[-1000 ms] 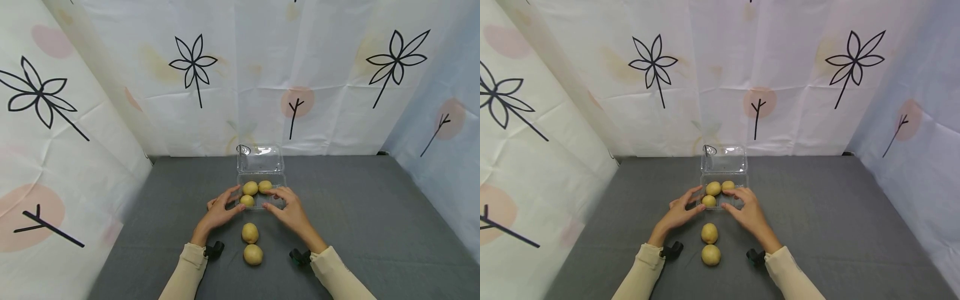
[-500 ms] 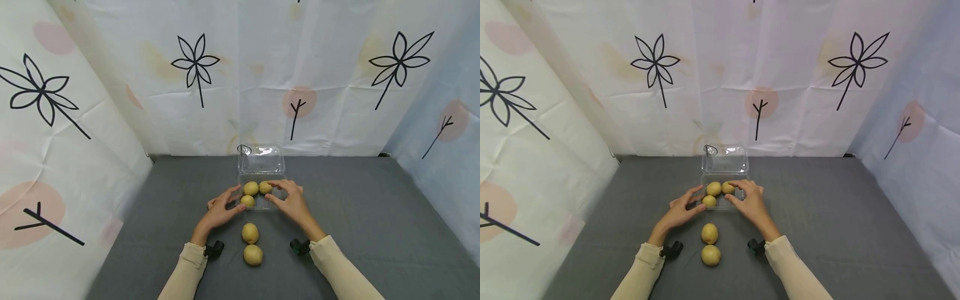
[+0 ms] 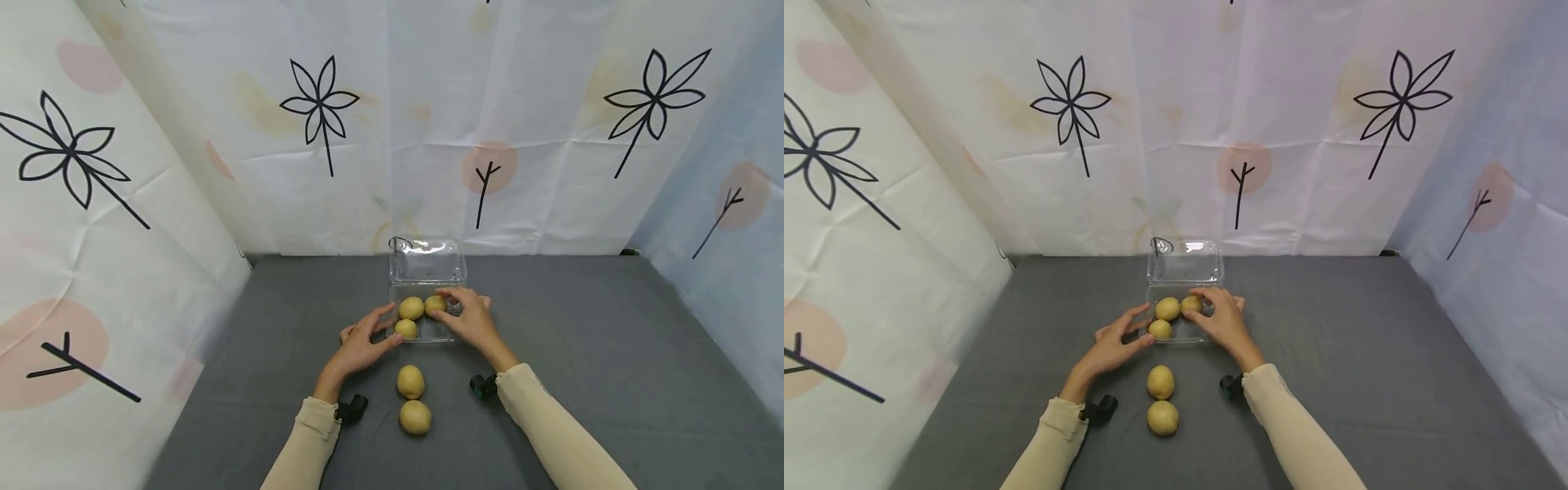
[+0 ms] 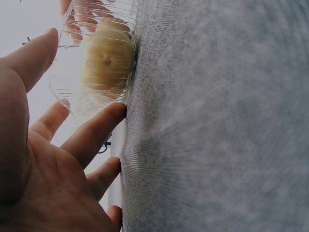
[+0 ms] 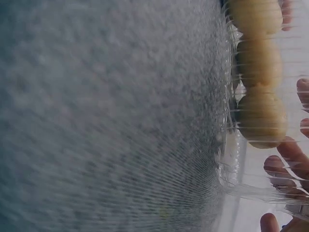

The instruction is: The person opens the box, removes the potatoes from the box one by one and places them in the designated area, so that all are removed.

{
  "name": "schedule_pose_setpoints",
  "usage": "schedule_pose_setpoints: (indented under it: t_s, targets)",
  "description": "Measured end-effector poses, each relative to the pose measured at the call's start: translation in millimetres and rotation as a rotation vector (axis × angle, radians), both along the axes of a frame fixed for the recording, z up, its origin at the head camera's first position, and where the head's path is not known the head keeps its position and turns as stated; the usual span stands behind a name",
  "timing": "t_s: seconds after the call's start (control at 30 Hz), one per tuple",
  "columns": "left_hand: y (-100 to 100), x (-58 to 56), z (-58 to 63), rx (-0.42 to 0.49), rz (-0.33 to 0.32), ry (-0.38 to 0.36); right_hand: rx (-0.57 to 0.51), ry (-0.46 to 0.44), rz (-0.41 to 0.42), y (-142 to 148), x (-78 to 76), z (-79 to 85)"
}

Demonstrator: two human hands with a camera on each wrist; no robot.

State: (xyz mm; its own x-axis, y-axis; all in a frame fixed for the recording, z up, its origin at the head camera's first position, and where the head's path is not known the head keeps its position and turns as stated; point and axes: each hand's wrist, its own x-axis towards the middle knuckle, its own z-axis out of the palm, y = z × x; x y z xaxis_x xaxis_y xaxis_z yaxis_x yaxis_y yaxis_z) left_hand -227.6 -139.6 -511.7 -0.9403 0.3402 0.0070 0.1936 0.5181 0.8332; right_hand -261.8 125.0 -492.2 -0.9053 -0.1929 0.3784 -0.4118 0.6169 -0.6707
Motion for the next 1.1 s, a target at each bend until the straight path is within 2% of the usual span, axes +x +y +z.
schedule_pose_setpoints:
  t_s: [0.33, 0.53, 1.1]
  targets:
    - [0.1, -0.9, -2.2, -0.017, -0.001, -0.009, 0.153, -0.078, 0.001, 1.7, -8.4, 0.7]
    - [0.8, -0.7, -1.3, -0.015, 0.004, -0.016, 0.167, -0.06, 0.017, 1.5, -8.9, 0.2]
    - [1.1, -0.6, -0.4, -0.019, 0.006, -0.017, 0.218, -0.109, 0.075, 3.0, -9.1, 1.9]
